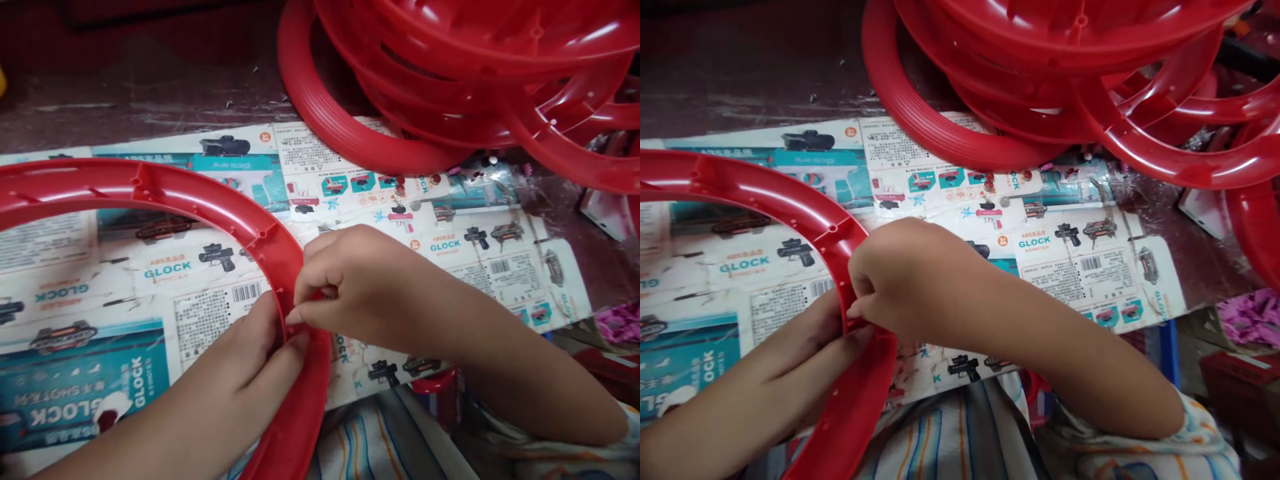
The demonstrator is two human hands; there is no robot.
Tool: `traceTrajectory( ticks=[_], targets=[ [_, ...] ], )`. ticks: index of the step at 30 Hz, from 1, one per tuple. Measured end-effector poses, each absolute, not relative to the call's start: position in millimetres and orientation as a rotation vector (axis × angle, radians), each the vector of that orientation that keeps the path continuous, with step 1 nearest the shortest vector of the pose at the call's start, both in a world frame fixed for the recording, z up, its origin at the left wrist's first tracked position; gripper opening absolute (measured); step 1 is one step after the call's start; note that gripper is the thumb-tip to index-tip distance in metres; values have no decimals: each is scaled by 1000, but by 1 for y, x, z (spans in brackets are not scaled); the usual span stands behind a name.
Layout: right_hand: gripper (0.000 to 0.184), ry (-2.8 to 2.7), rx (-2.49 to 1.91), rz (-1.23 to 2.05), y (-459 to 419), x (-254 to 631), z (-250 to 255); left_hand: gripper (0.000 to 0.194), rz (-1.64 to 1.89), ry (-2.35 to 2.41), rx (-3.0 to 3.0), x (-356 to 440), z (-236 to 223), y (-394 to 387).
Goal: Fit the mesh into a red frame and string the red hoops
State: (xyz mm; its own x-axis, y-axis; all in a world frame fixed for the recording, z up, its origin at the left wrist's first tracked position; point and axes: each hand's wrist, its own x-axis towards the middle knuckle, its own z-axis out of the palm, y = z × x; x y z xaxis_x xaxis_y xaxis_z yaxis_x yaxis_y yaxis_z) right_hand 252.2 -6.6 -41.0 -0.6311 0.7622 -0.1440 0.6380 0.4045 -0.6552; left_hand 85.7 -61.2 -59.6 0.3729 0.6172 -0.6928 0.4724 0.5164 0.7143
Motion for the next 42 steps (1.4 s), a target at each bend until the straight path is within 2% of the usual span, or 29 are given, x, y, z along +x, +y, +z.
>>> traceTrajectory(
  ticks=[3, 7, 10, 17, 20, 25, 28, 31, 33, 37, 42],
  targets=[
    [13, -2624, -1097, 799, -2, 258, -40, 20, 128, 1277, 1119, 88, -57, -61],
    [29, -2649, -958, 446, 0, 262, -40, 25, 103, 1232, 1215, 84, -58, -64],
    [28, -2655, -907, 472, 0, 260, -42, 26, 40, 1189, 1281, 81, -58, -64],
    [17, -2611, -869, 812, 4, 257, -46, 27, -14, 1123, 1278, 80, -58, -67],
    [17, -2562, -867, 865, 7, 258, -45, 32, 130, 1115, 1117, 82, -58, -71],
    [17, -2613, -918, 852, 9, 258, -45, 30, 351, 1060, 491, 88, -55, -69],
    [18, -2646, -913, 845, 7, 256, -47, 33, 448, 1089, 449, 91, -59, -65],
    [19, -2648, -891, 747, 4, 254, -49, 34, 570, 1181, 633, 92, -65, -61],
    [19, -2636, -881, 571, 2, 255, -50, 30, 640, 1237, 746, 92, -66, -60],
    [24, -2635, -835, 259, 1, 261, -48, 28, 586, 1266, 830, 90, -59, -57],
    [26, -2586, -749, 277, 1, 264, -44, 33, 394, 1199, 824, 86, -51, -57]
  ],
)
